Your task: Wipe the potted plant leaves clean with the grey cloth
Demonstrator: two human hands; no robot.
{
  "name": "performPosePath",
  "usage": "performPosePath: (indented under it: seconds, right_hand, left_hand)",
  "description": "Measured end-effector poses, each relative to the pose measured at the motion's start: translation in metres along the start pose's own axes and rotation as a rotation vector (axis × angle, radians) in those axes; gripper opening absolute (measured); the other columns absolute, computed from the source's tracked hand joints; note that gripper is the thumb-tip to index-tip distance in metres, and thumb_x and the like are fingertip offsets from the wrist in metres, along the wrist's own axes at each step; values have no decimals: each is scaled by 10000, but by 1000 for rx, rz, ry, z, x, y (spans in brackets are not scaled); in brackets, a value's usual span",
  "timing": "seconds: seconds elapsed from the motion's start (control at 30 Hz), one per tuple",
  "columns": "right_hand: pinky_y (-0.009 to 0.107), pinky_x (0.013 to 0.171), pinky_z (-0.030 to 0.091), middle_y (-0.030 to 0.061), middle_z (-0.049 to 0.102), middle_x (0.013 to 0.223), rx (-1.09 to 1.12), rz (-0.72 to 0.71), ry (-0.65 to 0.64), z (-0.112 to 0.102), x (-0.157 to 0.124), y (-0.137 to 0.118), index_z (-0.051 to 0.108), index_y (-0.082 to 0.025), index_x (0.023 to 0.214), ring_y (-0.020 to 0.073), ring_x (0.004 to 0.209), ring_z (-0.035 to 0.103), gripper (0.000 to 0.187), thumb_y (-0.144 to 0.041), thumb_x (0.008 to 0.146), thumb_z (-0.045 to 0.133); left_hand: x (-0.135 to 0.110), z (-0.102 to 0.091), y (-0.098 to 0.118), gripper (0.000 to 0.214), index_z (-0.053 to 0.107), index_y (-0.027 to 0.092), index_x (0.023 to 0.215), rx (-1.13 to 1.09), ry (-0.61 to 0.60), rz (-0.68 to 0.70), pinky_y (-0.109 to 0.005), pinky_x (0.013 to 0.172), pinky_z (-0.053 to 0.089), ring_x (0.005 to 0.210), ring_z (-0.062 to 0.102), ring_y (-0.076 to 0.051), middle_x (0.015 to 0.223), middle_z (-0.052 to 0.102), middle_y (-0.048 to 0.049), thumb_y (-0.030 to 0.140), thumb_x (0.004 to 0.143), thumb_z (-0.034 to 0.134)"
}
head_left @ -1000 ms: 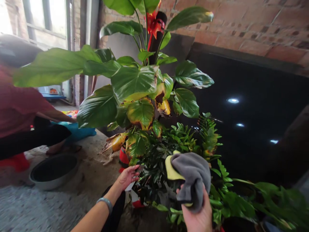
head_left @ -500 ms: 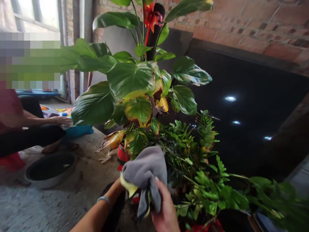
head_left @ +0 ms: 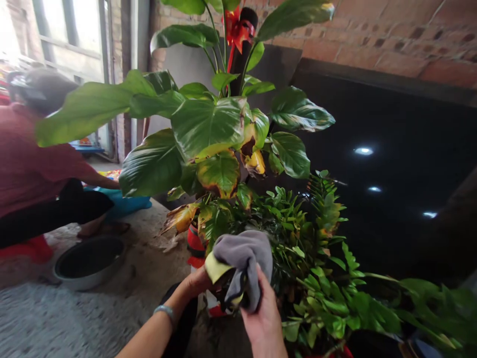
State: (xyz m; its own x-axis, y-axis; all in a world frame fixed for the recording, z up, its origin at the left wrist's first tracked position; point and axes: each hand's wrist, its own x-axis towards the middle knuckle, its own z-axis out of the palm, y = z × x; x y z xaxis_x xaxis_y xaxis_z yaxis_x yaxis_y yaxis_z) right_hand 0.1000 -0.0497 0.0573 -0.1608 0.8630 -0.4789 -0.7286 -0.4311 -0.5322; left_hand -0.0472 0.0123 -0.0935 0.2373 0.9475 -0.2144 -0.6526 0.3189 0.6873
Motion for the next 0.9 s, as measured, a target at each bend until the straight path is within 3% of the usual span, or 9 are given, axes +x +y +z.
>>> performPosePath:
  seconds: [0.07,0.27,0.37,0.43,0.5,0.57,0.77,0.83,0.9]
  right_hand:
    - [337,702,522,-9,721,643,11,-27,35,-3,9,-4,700,-233,631,182,659,670,183,-283,488,803]
    - [340,658,526,55,724,666,-149,220,-63,-65,9,2,713,-189,643,214,683,679,252,-365,500,823]
    - [387,755,523,32,741,763,-97,-36,-76,-61,-3,-36,723,-224,732,229,793,681,257,-384,546,799]
    - [367,742,524,-8,740,750,-1,-253,-9,-47,-4,-69,713,-251,719,191,731,675,200,-326,550,789]
    - [324,666,521,-38,728,687,80,-326,53,-37,1,-89,698,-263,677,150,635,656,144,-261,552,771]
    - [289,582,500,-52,704,614,99,-268,80,-38,8,-84,682,-263,627,127,555,630,111,-232,552,758]
    - [313,606,522,-1,678,528,37,94,135,-63,-6,-2,663,-218,525,161,529,636,255,-269,348,839]
    - [335,650,535,19,691,549,67,93,152,-55,-21,-5,664,-208,522,186,558,652,306,-261,282,846]
    - [347,640,540,6,703,575,131,-36,167,-42,-28,-30,664,-223,533,196,560,656,332,-238,251,839]
  left_hand:
    - [-4,1,4,170,718,177,767,23,-2,-64,-306,628,453,726,611,-213,761,714,-28,276,629,733]
    - [-6,-2,14,293,707,160,881,80,-43,-106,-315,721,436,779,612,-201,845,710,-44,282,616,741]
    - [-4,-2,12,287,702,159,886,88,-33,-120,-311,718,422,781,613,-200,926,706,-62,284,629,733]
    - [-4,0,11,275,700,160,870,91,-32,-122,-298,697,417,759,613,-190,943,701,-60,276,624,738]
    - [-4,1,9,253,695,164,835,78,-12,-120,-293,681,417,735,614,-185,877,699,-42,266,610,749]
    - [-4,2,8,231,687,171,807,60,12,-116,-294,669,420,721,616,-189,796,687,-22,257,603,754]
    - [2,0,5,178,696,162,773,72,-25,-128,-282,683,428,719,612,-188,755,695,-29,249,622,733]
    - [3,1,3,164,699,156,733,78,-21,-123,-285,705,430,736,612,-197,739,702,-26,253,608,739]
    - [3,3,3,170,699,152,718,86,-21,-124,-301,718,435,752,612,-210,742,707,-27,255,592,748]
